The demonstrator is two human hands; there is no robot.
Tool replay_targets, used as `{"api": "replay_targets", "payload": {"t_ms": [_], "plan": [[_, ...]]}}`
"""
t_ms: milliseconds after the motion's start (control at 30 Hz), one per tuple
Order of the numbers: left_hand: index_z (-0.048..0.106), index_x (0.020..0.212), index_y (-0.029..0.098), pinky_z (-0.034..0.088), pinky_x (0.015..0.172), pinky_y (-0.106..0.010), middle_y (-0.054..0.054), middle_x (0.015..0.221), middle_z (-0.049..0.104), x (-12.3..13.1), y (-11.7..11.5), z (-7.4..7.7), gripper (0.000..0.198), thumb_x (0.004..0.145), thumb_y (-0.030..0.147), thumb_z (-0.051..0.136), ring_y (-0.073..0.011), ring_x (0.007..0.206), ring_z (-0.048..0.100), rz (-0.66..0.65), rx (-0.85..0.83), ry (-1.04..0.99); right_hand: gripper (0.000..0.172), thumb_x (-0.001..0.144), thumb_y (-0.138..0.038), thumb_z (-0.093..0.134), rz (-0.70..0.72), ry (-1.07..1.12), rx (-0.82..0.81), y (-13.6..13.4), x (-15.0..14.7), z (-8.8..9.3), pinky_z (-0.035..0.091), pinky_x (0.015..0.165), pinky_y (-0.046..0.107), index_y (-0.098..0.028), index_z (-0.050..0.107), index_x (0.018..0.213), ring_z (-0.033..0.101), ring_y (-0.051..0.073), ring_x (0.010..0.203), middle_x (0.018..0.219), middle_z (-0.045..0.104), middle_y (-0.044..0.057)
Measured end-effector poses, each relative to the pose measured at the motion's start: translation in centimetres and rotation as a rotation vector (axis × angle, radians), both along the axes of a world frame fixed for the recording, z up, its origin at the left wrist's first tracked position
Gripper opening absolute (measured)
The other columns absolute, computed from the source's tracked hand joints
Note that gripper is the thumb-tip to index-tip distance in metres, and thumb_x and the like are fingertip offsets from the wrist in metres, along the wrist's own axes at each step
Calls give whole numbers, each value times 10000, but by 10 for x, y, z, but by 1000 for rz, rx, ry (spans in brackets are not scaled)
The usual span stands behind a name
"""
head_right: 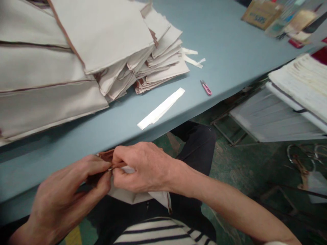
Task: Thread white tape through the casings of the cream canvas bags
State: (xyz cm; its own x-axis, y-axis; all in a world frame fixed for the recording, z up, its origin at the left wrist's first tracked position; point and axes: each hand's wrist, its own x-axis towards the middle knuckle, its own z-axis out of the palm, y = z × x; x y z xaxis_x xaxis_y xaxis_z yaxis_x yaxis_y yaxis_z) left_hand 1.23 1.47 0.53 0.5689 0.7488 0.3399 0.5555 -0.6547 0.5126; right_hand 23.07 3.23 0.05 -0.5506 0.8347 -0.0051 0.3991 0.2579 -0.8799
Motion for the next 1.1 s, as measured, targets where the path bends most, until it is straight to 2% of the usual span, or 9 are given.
{"api": "replay_targets", "payload": {"t_ms": [133,300,400,500,667,767,833,1000,1100], "plan": [[545,966,261,475,623,-242,49,761,707,4,1,3,214,1000,50,555,-124,622,677,-1,79,20,84,886,-203,602,16,81,24,1,0,-5,395,646,253,-214,571,808,591,142,685,756,669,-9],[500,779,260,424,572,-300,38,637,640,8,2,2,263,986,104,549,-152,539,613,46,103,83,70,880,-212,594,45,103,4,3,0,-12,404,662,268,-209,572,814,587,153,706,767,664,-1],[524,834,254,458,623,-305,21,716,689,7,0,1,231,1000,96,553,-169,635,677,41,104,105,67,868,-212,610,30,77,-71,5,2,-9,385,653,268,-203,583,807,578,141,685,745,643,-21],[519,901,255,445,639,-304,28,752,686,5,-4,-1,235,1015,57,575,-167,652,640,21,155,137,59,850,-194,626,25,93,-151,7,4,-6,372,637,257,-199,595,800,564,124,674,733,626,-40],[602,1054,213,480,704,-314,-7,846,724,2,-7,-12,167,1094,73,522,-188,739,655,-52,222,198,71,807,-239,644,52,217,-490,11,9,-14,387,610,237,-193,608,767,516,114,662,717,595,-47],[632,1133,180,493,686,-298,-12,859,737,-2,-5,-17,195,1140,96,456,-179,727,649,-105,289,214,134,777,-303,678,91,383,-768,13,10,-22,363,581,226,-183,617,773,456,96,626,699,560,-57],[646,1149,166,494,676,-301,-22,867,738,-4,-2,-17,235,1157,108,418,-178,723,647,-133,287,217,178,771,-338,700,94,432,-853,12,9,-26,341,568,223,-176,626,783,436,89,620,700,555,-58],[659,1177,143,516,689,-324,-44,878,740,-5,-2,-15,268,1144,85,399,-197,742,687,-159,287,234,209,767,-379,679,27,379,-816,8,5,-30,318,543,222,-183,609,753,422,94,622,686,534,-53],[641,1155,186,531,683,-258,-23,921,750,-4,-5,-13,189,1135,125,464,-152,745,711,-142,95,135,152,761,-339,651,-15,294,-755,3,5,-28,340,546,219,-193,609,767,449,104,636,698,552,-47]]}}
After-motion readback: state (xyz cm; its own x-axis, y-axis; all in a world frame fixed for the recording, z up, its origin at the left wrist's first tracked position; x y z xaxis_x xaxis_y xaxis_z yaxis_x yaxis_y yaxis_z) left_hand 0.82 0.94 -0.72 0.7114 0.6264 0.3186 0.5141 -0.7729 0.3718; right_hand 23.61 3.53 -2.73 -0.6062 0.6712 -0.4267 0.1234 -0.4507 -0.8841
